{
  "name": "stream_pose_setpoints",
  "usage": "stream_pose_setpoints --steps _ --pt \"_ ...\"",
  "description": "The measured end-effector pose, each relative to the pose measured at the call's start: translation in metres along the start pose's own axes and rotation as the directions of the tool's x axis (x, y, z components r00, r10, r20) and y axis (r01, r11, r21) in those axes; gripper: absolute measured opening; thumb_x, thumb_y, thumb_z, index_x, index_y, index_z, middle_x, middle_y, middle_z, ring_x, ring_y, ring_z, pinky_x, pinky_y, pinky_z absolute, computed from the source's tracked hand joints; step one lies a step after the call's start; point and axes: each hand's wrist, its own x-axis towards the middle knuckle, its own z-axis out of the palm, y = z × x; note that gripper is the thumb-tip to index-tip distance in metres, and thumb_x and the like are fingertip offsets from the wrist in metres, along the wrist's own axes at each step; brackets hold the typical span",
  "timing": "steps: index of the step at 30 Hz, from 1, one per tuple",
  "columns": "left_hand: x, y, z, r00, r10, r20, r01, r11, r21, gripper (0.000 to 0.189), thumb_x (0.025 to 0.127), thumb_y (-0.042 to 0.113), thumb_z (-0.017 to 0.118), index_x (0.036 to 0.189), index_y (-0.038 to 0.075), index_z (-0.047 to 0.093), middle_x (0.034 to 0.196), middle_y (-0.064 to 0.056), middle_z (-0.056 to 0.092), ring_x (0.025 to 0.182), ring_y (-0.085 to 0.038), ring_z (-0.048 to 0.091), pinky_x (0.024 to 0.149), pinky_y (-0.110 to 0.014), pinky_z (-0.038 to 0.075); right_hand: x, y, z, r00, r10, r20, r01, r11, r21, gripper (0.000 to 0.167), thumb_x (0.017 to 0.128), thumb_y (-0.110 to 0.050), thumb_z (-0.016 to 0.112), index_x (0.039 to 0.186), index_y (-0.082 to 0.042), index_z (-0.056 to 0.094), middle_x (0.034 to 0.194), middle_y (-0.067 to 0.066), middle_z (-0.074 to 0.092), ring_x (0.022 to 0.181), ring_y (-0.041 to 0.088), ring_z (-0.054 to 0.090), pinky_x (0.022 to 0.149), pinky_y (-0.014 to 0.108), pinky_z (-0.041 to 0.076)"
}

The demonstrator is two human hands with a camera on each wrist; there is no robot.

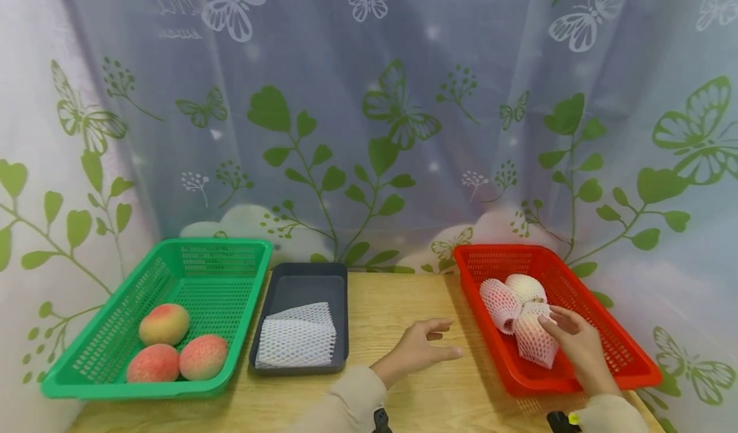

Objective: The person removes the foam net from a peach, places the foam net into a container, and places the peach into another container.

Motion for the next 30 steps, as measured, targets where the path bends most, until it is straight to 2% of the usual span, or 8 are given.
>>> stream_pose_setpoints --steps 3,5,7,10,13,18,24,30 --pt "0.005 0.002 0.014 0.999 -0.034 0.001 0.034 0.998 -0.053 0.057 0.082 0.028 0.077 0.134 0.017 0.056 0.131 -0.001 0.058 0.12 -0.03 0.054 0.091 -0.034 0.052 0.005 0.004 -0.001 1.0 0.01 0.006 -0.01 1.0 0.016 0.071 0.095 -0.04 0.057 0.146 0.002 0.031 0.147 0.03 0.033 0.132 0.042 0.034 0.099 0.039 0.047" --pt "0.008 0.002 0.023 0.998 -0.065 -0.006 0.064 0.994 -0.093 0.056 0.081 0.029 0.078 0.132 0.019 0.057 0.128 0.0 0.06 0.119 -0.029 0.055 0.09 -0.035 0.053 0.008 0.006 -0.002 0.999 0.022 0.026 -0.022 0.999 0.023 0.072 0.096 -0.038 0.057 0.147 0.003 0.028 0.148 0.032 0.028 0.134 0.046 0.029 0.106 0.055 0.036" --pt "0.011 0.003 0.031 0.996 -0.087 -0.021 0.083 0.988 -0.131 0.055 0.08 0.028 0.079 0.131 0.02 0.059 0.126 0.001 0.061 0.117 -0.028 0.056 0.088 -0.036 0.053 0.011 0.007 -0.003 0.998 0.038 0.055 -0.039 0.999 0.023 0.075 0.095 -0.039 0.057 0.148 0.004 0.025 0.149 0.034 0.024 0.134 0.048 0.026 0.108 0.059 0.03" --pt "0.016 0.005 0.044 0.994 -0.101 -0.039 0.092 0.98 -0.177 0.056 0.079 0.026 0.08 0.13 0.018 0.06 0.122 0.001 0.062 0.115 -0.027 0.057 0.086 -0.036 0.054 0.016 0.007 -0.004 0.992 0.06 0.112 -0.061 0.998 0.005 0.08 0.095 -0.042 0.057 0.149 0.003 0.02 0.15 0.035 0.02 0.134 0.05 0.024 0.108 0.063 0.026" --pt "0.019 0.008 0.054 0.994 -0.097 -0.047 0.084 0.971 -0.225 0.058 0.079 0.021 0.079 0.132 0.01 0.058 0.118 -0.001 0.064 0.113 -0.028 0.058 0.086 -0.035 0.054 0.019 0.007 -0.005 0.985 0.076 0.158 -0.075 0.997 -0.008 0.082 0.094 -0.042 0.058 0.15 0.003 0.018 0.15 0.035 0.016 0.136 0.051 0.02 0.109 0.065 0.022" --pt "0.021 0.013 0.066 0.993 -0.103 -0.062 0.079 0.948 -0.309 0.055 0.08 0.013 0.078 0.129 -0.002 0.057 0.114 -0.006 0.066 0.108 -0.028 0.062 0.086 -0.035 0.055 0.025 0.009 -0.003 0.978 0.081 0.191 -0.074 0.996 -0.044 0.081 0.093 -0.038 0.061 0.149 0.003 0.019 0.15 0.036 0.014 0.135 0.052 0.017 0.107 0.067 0.022" --pt "0.023 0.014 0.079 0.987 -0.132 -0.092 0.081 0.904 -0.421 0.051 0.079 0.007 0.077 0.125 -0.006 0.059 0.108 -0.01 0.069 0.102 -0.023 0.065 0.083 -0.035 0.056 0.032 0.016 -0.001 0.974 0.089 0.208 -0.062 0.989 -0.135 0.083 0.09 -0.037 0.065 0.148 0.002 0.021 0.149 0.038 0.013 0.131 0.056 0.02 0.103 0.07 0.026" --pt "0.025 0.017 0.089 0.973 -0.2 -0.119 0.114 0.856 -0.505 0.052 0.079 0.0 0.076 0.126 -0.006 0.056 0.106 -0.009 0.068 0.096 -0.021 0.066 0.081 -0.035 0.057 0.036 0.019 -0.001 0.976 0.082 0.2 -0.047 0.984 -0.174 0.085 0.089 -0.039 0.066 0.146 0.004 0.02 0.143 0.042 0.018 0.126 0.055 0.028 0.103 0.068 0.029"
